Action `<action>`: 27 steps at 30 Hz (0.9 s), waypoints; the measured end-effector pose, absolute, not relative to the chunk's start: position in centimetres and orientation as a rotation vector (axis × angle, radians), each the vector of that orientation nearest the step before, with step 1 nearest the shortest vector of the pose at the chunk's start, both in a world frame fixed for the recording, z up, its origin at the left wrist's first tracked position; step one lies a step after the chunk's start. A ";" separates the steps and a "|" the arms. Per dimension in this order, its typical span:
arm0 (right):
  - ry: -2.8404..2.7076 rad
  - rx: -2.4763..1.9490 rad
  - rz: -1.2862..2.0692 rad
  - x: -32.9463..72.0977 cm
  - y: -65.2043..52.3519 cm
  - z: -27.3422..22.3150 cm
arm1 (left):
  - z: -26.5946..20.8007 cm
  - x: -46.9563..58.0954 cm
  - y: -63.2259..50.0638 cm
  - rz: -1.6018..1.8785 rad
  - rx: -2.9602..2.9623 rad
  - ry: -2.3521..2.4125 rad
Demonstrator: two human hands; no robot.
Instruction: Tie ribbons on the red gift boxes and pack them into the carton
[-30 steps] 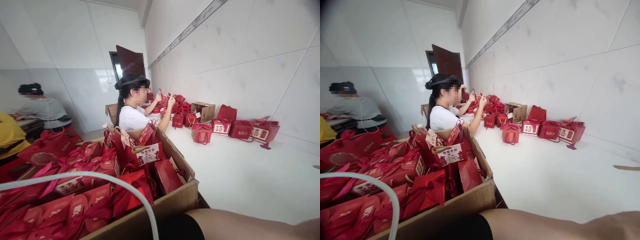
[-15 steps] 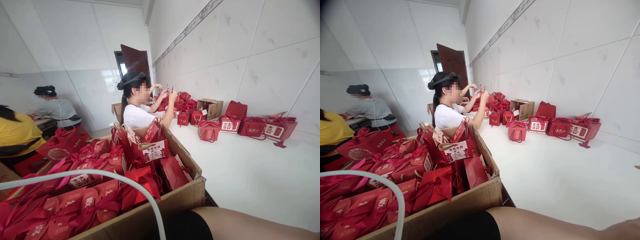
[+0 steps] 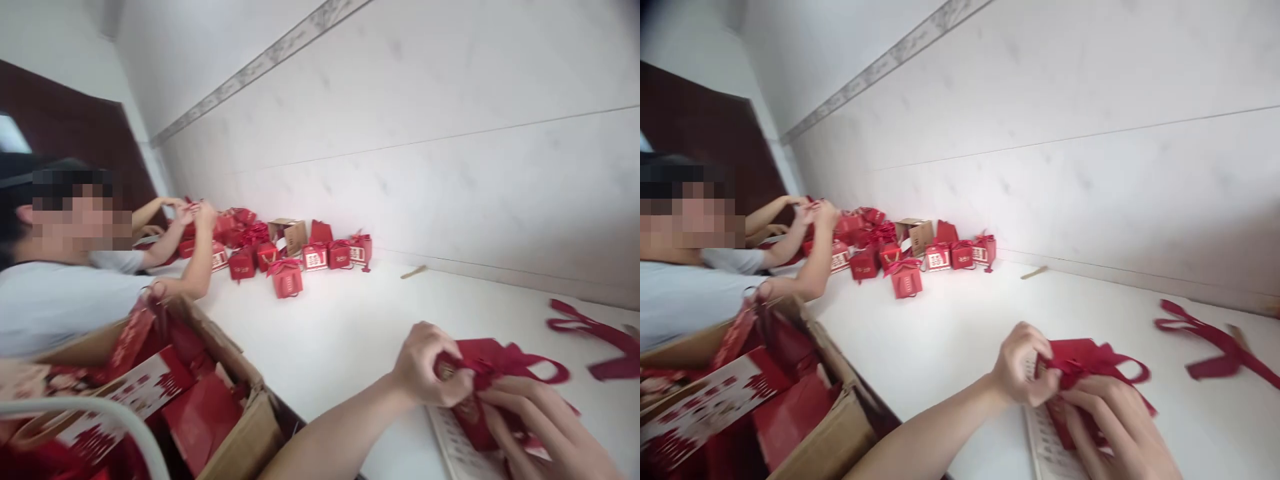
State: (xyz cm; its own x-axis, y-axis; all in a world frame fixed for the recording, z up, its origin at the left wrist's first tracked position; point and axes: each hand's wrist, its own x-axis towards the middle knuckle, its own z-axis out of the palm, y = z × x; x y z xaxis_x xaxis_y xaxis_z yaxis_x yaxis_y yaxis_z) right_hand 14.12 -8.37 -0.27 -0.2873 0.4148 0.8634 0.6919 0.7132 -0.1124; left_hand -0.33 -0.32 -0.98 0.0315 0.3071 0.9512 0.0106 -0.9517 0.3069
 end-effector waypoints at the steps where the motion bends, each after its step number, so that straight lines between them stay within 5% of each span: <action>1: -1.950 -0.847 -0.362 14.0 -8.5 0.0 | -0.9 -0.5 -0.5 1.962 2.075 0.401; 9: -1.989 -0.795 -0.311 13.3 -8.7 0.4 | -0.5 -0.4 -0.9 1.649 1.770 0.894; 27: -1.918 -0.839 -0.288 12.8 -8.5 0.6 | 0.0 -1.1 -1.1 1.678 2.099 0.489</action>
